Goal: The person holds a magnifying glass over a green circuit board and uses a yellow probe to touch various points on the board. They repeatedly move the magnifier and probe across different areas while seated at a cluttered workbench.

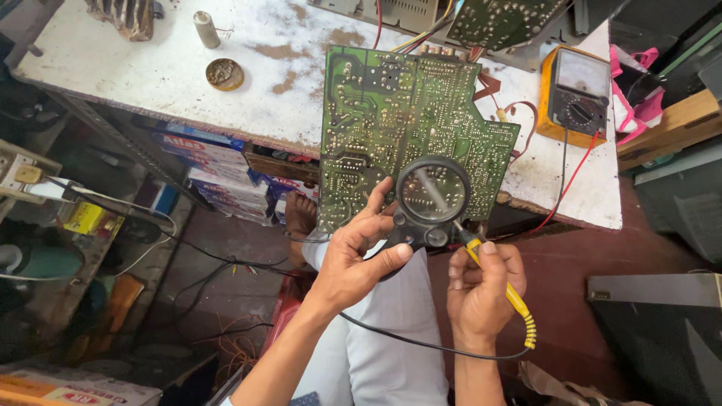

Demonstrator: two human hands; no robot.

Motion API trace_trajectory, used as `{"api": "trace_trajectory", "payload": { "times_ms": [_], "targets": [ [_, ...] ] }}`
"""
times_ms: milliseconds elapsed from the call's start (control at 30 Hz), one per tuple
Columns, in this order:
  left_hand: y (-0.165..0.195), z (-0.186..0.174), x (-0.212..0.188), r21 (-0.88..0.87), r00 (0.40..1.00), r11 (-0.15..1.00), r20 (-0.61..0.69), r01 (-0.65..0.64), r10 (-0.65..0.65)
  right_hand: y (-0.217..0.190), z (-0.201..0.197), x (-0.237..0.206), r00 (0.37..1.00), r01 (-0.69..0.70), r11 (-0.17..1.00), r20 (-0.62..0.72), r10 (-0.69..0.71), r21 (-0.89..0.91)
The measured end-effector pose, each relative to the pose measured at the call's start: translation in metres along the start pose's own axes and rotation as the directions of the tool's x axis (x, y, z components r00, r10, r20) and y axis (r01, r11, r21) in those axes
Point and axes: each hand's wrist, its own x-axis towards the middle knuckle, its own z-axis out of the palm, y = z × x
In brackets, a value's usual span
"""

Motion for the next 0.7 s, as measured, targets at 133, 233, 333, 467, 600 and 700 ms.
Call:
{"api": "trace_trajectory", "payload": {
  "times_ms": [133, 233, 333, 467, 600, 700],
  "targets": [
    [0.0017, 0.0004, -0.0008, -0.004, 1.000, 1.000, 0.000, 0.000, 0.000, -0.0029, -0.0023, 0.0020, 1.000, 0.023, 0.999, -0.008, -0.023, 0.027],
    [0.0021, 0.0013, -0.0005, 0.007, 1.000, 1.000, 0.000, -0.003, 0.003, -0.0020, -0.0028, 0.0028, 1.000, 0.010, 0.999, 0.017, -0.011, 0.048],
    [0.0030, 0.0011, -0.0004, 0.007, 1.000, 1.000, -0.004, 0.005, -0.005, 0.0003, -0.0025, 0.0033, 1.000, -0.018, 0.998, 0.015, 0.017, 0.053],
    [0.0054, 0.0002, -0.0004, 0.003, 1.000, 1.000, -0.008, 0.017, -0.016, 0.0012, -0.0023, 0.0046, 1.000, -0.027, 0.997, 0.012, 0.026, 0.068],
    [0.0075, 0.0008, -0.0007, 0.014, 1.000, 1.000, -0.005, 0.015, -0.015, 0.0007, -0.0029, 0.0045, 0.999, -0.028, 0.996, 0.038, 0.025, 0.081],
    [0.0077, 0.0017, -0.0001, 0.005, 1.000, 1.000, -0.008, 0.021, -0.021, 0.0005, -0.0028, 0.0052, 0.999, -0.048, 0.997, -0.008, 0.049, 0.066]
  ]
}}
